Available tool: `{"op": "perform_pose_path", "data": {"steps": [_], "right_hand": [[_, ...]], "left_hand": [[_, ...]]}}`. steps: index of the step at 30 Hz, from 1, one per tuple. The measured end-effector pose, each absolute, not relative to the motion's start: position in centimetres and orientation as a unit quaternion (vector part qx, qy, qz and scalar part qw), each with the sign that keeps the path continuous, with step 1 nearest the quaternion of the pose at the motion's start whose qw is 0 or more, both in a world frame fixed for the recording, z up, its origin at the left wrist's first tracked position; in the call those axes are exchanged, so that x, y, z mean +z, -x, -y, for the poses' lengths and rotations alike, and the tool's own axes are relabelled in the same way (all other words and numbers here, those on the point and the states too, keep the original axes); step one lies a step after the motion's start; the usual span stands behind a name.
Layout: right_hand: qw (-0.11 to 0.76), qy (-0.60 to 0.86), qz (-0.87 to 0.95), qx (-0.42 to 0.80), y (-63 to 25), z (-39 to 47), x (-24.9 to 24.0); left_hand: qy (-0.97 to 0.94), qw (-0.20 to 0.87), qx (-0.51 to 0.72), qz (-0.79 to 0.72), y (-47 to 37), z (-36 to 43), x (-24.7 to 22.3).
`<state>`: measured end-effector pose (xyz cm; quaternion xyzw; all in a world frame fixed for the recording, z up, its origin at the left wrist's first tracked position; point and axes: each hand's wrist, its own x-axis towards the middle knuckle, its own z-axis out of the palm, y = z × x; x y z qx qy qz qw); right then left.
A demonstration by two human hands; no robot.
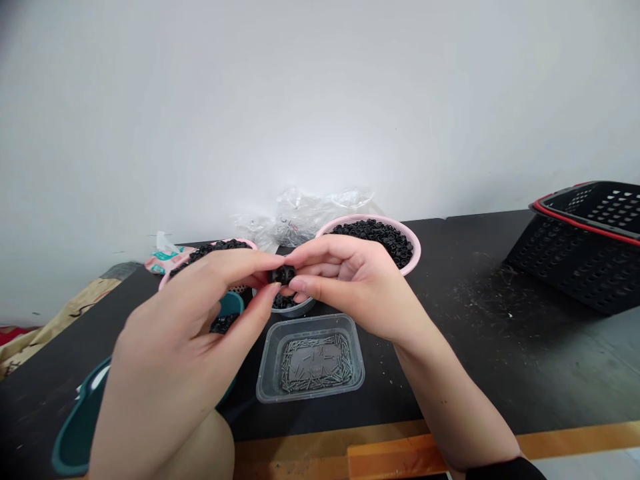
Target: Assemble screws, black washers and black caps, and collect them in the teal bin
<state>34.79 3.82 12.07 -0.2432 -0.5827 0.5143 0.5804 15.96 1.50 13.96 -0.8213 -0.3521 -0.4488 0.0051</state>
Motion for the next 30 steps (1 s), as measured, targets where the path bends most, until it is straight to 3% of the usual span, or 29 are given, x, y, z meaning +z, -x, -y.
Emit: {"op": "perform_pose_path", "data": {"steps": [9, 22, 30], "right_hand": [[0.584, 0.233, 0.530, 0.568, -34.3, -4.7, 11.1], [0.604, 0.178, 0.512, 0.584, -33.3, -3.6, 11.3], [0.685, 0.232, 0.572, 0.388, -33.2, -2.3, 11.2]], "left_hand": [[0.851, 0.009, -0.426, 0.307, -16.9, -2.6, 13.0], [0.804, 0.027, -0.497, 0.326, -17.2, -2.2, 13.3], [0.810, 0.001, -0.486, 0.329, -16.4, -1.2, 13.7]]}}
